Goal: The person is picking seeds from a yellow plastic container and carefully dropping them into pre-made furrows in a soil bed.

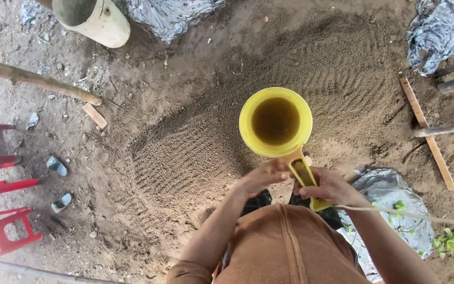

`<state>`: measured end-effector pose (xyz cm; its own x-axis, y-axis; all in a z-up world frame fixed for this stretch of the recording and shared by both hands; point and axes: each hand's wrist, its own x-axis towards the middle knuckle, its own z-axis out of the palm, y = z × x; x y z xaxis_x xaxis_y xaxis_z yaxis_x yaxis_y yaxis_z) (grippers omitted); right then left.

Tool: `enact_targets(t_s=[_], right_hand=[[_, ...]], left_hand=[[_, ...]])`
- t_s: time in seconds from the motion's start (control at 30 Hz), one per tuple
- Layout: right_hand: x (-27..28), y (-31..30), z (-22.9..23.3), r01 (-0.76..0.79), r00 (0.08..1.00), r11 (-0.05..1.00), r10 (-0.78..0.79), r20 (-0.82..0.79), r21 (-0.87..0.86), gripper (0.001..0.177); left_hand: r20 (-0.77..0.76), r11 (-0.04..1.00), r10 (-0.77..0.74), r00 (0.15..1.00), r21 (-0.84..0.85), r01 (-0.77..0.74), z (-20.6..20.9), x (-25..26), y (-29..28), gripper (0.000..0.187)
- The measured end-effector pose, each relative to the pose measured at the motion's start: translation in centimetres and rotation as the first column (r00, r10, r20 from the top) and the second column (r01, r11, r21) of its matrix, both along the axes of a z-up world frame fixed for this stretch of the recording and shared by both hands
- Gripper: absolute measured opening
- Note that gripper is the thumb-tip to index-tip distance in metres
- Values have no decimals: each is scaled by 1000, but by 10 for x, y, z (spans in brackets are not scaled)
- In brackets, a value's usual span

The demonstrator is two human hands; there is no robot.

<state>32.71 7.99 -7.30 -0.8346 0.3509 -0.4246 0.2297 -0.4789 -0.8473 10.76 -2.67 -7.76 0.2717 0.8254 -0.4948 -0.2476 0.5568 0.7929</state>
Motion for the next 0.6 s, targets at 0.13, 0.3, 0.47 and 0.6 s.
enact_targets(t_s=[0.13, 0.3, 0.47, 0.6], right_hand=[[-6, 0, -35, -102, 991, 995, 100, -89, -19, 19], [-29, 21, -31, -189, 974, 979, 177, -139, -79, 27], [-71, 78, 63, -678, 735, 608, 582, 348, 414, 36], [-94, 110, 91, -705, 708, 566, 593, 383, 427, 33]], left_hand=[[244, 959, 282, 928, -46, -280, 17, 38, 15, 65], [269, 754, 651, 710, -126, -644, 30, 55, 28, 37], [282, 632, 765, 579, -151, -760, 23, 47, 21, 39], [329, 475, 857, 397, -205, -856, -22, 57, 11, 50]])
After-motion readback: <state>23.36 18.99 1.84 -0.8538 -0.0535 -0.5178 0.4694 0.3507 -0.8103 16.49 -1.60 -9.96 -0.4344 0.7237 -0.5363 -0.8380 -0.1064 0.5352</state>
